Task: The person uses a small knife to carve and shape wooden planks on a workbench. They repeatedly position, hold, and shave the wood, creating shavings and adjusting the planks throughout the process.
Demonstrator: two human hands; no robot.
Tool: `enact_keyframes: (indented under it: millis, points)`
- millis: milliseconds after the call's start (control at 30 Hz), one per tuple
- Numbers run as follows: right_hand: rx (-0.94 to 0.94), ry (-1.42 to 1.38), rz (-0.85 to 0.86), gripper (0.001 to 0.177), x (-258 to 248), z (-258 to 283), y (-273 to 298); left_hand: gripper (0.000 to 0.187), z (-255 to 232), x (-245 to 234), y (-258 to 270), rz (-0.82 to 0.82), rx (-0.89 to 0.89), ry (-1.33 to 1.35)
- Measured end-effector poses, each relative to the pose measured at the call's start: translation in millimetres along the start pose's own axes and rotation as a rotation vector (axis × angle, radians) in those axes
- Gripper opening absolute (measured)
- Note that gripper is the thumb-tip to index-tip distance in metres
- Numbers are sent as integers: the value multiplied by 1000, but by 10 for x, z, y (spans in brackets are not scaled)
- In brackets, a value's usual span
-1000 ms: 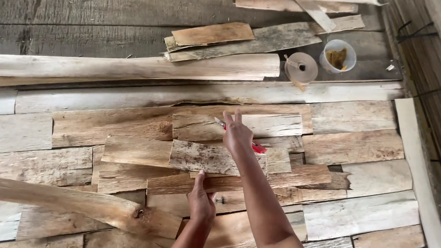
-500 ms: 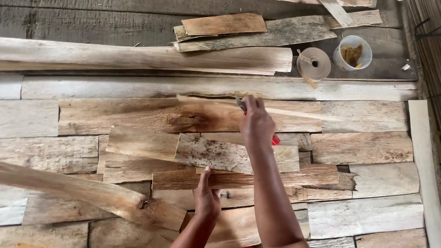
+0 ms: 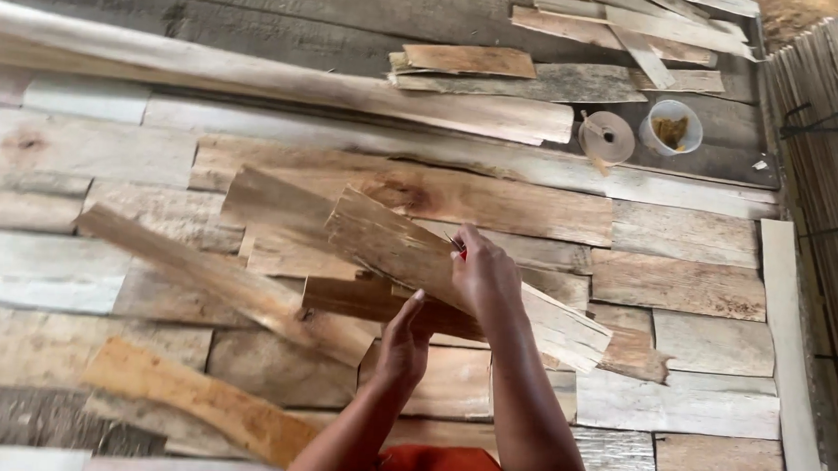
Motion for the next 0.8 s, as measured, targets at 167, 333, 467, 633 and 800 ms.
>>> enact_keyframes:
  millis: [167, 333, 467, 633, 800]
  points:
    - [-104, 67, -7, 16, 13, 390, 462, 61, -587, 440, 1020, -270, 39, -136]
    - [-234, 163, -79, 31, 110, 980, 1053, 68, -739, -27, 1153, -323, 147, 129]
    - [-332, 233, -109, 45, 459, 1402, 1435, 37, -941, -477, 1233, -328, 256, 190]
    - [-366, 214, -63, 55, 1062, 2049, 1656, 28, -1536, -1040, 1561, -334, 273, 164]
    - [-461, 286, -59, 61, 1832, 3048, 1849, 39, -2304, -2172, 1404, -31, 273, -5]
Point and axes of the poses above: each hand's wrist, its own y-axis away from the middle knuckle, its own x-axis out of the palm, z = x × y, the point moved 7 cm from there along -y, towards the middle knuckle, and after that the axes turned 6 degrees about -x, right-handed, at the moved point
